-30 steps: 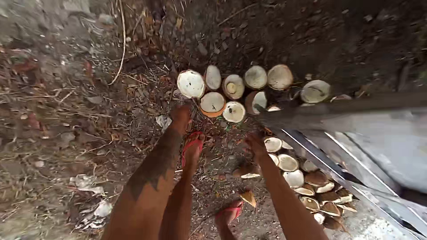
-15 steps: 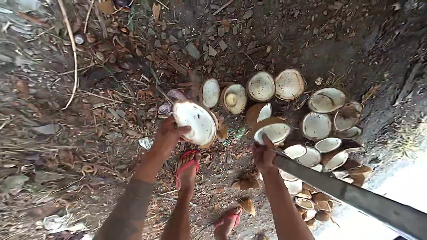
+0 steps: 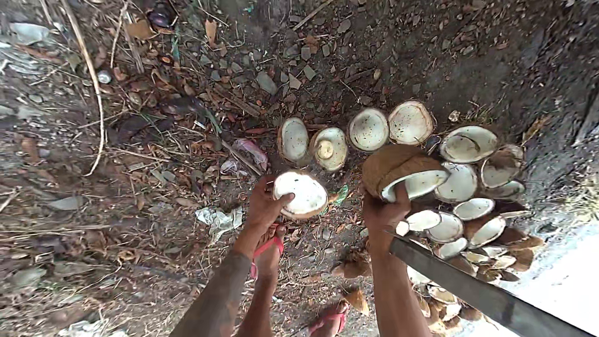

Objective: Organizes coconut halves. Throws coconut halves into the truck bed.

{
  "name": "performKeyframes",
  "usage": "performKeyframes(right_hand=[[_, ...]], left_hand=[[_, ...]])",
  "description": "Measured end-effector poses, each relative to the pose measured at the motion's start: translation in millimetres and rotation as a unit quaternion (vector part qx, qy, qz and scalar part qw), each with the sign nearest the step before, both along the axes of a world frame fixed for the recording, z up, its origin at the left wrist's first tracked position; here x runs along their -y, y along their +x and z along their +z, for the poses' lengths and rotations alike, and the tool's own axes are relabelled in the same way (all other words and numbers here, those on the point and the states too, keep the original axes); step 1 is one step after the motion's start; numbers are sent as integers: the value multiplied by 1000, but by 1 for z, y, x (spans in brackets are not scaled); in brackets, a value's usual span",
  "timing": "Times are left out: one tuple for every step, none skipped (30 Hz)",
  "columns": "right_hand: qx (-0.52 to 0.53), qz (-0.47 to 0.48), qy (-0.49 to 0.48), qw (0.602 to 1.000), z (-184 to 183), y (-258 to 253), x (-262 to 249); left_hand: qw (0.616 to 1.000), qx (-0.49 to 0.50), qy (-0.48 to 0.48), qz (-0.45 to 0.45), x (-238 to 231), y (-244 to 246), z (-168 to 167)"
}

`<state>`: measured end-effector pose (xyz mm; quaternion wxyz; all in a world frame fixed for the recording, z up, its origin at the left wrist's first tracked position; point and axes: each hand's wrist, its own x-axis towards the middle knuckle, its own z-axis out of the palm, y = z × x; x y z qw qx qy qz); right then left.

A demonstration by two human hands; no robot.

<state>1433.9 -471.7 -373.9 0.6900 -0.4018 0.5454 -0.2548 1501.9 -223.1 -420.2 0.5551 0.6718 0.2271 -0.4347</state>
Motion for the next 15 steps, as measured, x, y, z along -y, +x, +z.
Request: performKeyframes(right_hand=[[-12,11,-19,1000,-1,14,2],[-42,29,-39,998,-8,28,5],[-87,53,-46,994,-18,40,10],[-127,83,-41,988,-29,51,14],[-136,99,-22,985,-35,63,16],[-123,98,-8,987,-37,76,16],[-86,97,3,992,-37,84,17],[-34,105,9,994,-40,82,20],[9,107,34,994,-45,72,24],[26,92,57,994,-51,61,27],[23,66,70,995,-56,51,28],[23,44,83,995,-58,41,29],[18,29,89,995,-59,31,29],[14,29,89,996,-61,20,28],[4,35,86,996,-61,7,25]], left_hand=[[998,31,-26,-43,-5,11,11],[993,56,-53,-89,-8,24,24],[984,80,-76,-137,-6,39,37],[973,107,-88,-187,1,57,50],[955,143,-84,-246,12,76,62],[926,195,-60,-317,28,97,70],[883,253,-14,-394,47,118,73],[835,288,43,-466,67,136,71],[798,293,89,-519,87,149,63],[782,269,119,-550,105,157,52],[784,227,130,-563,119,163,38],[796,190,120,-562,129,168,24],[816,164,86,-548,132,172,12],[835,139,52,-529,133,174,6],[845,118,30,-521,131,174,6]])
